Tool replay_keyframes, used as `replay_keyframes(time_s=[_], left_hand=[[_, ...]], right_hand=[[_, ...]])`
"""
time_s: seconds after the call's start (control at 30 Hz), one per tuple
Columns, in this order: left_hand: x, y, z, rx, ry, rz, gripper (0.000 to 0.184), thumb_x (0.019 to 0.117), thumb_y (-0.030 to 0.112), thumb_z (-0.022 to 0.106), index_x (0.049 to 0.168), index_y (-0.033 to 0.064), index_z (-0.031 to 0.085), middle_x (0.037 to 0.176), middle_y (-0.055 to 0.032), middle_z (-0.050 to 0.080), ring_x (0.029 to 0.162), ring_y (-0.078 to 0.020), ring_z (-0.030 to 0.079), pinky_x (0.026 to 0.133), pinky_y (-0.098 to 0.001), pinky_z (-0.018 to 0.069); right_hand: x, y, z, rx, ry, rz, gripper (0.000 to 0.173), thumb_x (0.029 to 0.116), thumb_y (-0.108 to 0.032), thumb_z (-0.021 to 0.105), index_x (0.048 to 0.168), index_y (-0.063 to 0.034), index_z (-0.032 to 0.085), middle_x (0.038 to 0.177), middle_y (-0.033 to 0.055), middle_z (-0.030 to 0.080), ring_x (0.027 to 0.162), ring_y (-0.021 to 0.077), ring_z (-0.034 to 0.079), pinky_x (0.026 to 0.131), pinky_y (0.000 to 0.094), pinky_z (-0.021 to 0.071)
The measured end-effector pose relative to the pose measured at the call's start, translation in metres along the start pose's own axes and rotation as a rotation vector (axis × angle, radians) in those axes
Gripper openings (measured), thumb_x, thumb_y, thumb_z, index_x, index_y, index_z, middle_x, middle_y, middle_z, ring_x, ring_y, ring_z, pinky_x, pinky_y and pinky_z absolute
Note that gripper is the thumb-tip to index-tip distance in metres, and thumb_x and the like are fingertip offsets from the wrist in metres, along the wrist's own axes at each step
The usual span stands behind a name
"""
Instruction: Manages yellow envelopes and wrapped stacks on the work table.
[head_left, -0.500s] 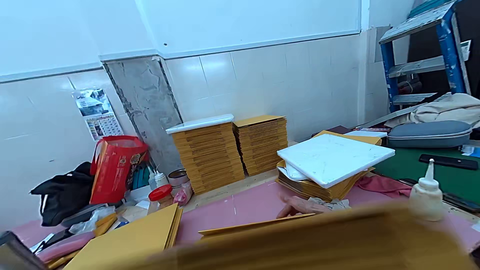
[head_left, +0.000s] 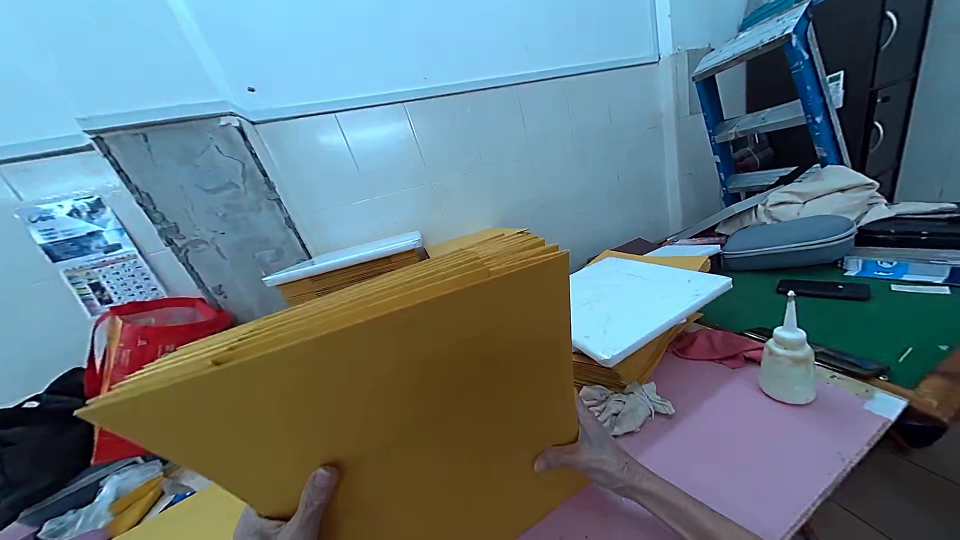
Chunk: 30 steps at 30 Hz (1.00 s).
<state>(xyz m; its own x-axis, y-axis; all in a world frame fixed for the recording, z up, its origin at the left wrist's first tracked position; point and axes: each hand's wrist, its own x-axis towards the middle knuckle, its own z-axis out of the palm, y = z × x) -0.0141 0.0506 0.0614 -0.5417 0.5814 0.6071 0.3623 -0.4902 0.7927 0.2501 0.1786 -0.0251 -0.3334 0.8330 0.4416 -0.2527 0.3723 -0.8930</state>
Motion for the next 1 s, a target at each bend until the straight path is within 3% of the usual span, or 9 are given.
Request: replay_keyframes(time_s=[0.13,0.23,0.33,0.4,0.47,0.6,0.73,0.83,1.0], left_hand=[[0.022,-0.007,0.003,-0.012,0.129,-0.043,0.016,0.0906,0.005,0.06,0.106,0.0022,0.056,0.08,0.0108,0.067,0.073,0.003,0.068,0.068,-0.0189,0.0599],[0.05,-0.014,-0.008,-0.042,0.162,-0.144,0.004,0.0983,0.01,0.057,0.1,0.0096,0.061,0.078,0.0098,0.068,0.07,0.0009,0.067,0.064,-0.0201,0.0584],[0.065,-0.018,-0.019,-0.061,0.189,-0.256,0.012,0.1035,0.02,0.054,0.109,0.0118,0.061,0.087,0.0069,0.067,0.078,-0.0017,0.067,0.07,-0.0234,0.0576],[0.066,-0.02,-0.019,-0.095,0.235,-0.314,0.014,0.1054,0.023,0.05,0.109,0.0128,0.06,0.087,0.0058,0.067,0.078,-0.003,0.067,0.07,-0.0248,0.0577],[0.061,-0.019,-0.01,-0.164,0.269,-0.402,0.017,0.1071,0.025,0.046,0.11,0.014,0.059,0.086,0.0048,0.067,0.077,-0.0045,0.068,0.067,-0.0266,0.0586],[0.053,-0.054,-0.009,-0.406,0.206,-0.588,0.032,0.1096,0.033,0.036,0.112,0.0118,0.059,0.087,-0.0025,0.072,0.079,-0.0123,0.073,0.067,-0.0354,0.0627],[0.052,-0.103,-0.013,-0.538,0.172,-0.697,0.032,0.1093,0.033,0.04,0.115,0.0083,0.059,0.092,-0.0067,0.073,0.083,-0.0159,0.073,0.072,-0.0381,0.0624],[0.046,-0.125,-0.01,-0.62,0.161,-0.738,0.032,0.1096,0.03,0.039,0.115,0.0065,0.06,0.092,-0.009,0.073,0.084,-0.0177,0.073,0.073,-0.0388,0.0623],[0.026,-0.14,-0.011,-0.693,0.097,-0.699,0.035,0.1104,0.023,0.033,0.108,0.0018,0.061,0.09,-0.0113,0.073,0.084,-0.0172,0.072,0.075,-0.035,0.0613]], right_hand=[[0.002,-0.013,0.006,-0.1,0.004,0.023,0.101,0.0687,-0.006,0.09,0.15,0.0042,0.032,0.132,0.0161,0.061,0.117,0.0113,0.063,0.101,0.0253,0.0513],[0.001,-0.034,0.004,-0.074,-0.129,0.065,0.082,0.0777,-0.018,0.086,0.144,-0.0017,0.04,0.111,0.0084,0.07,0.097,0.0095,0.07,0.088,0.0276,0.0585],[-0.006,-0.064,-0.007,-0.009,-0.239,0.096,0.06,0.1017,-0.047,0.054,0.141,-0.0015,0.049,0.106,0.006,0.071,0.092,0.0097,0.069,0.086,0.0301,0.0566],[-0.011,-0.075,-0.007,0.118,-0.228,0.121,0.076,0.103,-0.066,0.026,0.135,-0.0035,0.055,0.104,0.0023,0.073,0.092,0.008,0.071,0.085,0.0274,0.0577],[-0.017,-0.085,0.002,0.264,-0.202,0.087,0.08,0.1039,-0.063,0.014,0.13,-0.0013,0.057,0.102,0.0024,0.074,0.091,0.0086,0.071,0.085,0.0286,0.0584],[-0.034,-0.105,0.033,0.5,-0.195,-0.09,0.063,0.1064,-0.051,0.031,0.122,-0.0001,0.064,0.108,0.0017,0.076,0.101,0.0119,0.073,0.093,0.0314,0.0596],[-0.041,-0.116,0.058,0.357,-0.106,-0.339,0.056,0.108,-0.041,0.038,0.117,0.0051,0.068,0.108,0.0011,0.075,0.102,0.0075,0.072,0.092,0.0286,0.0606],[-0.044,-0.117,0.067,0.12,-0.03,-0.534,0.058,0.1088,-0.036,0.038,0.118,0.0131,0.067,0.103,0.0087,0.076,0.097,0.004,0.072,0.085,0.0243,0.0609],[-0.051,-0.121,0.074,-0.085,-0.03,-0.698,0.054,0.108,-0.026,0.042,0.124,0.0226,0.059,0.108,0.0238,0.074,0.102,0.0107,0.073,0.089,0.023,0.0585]])
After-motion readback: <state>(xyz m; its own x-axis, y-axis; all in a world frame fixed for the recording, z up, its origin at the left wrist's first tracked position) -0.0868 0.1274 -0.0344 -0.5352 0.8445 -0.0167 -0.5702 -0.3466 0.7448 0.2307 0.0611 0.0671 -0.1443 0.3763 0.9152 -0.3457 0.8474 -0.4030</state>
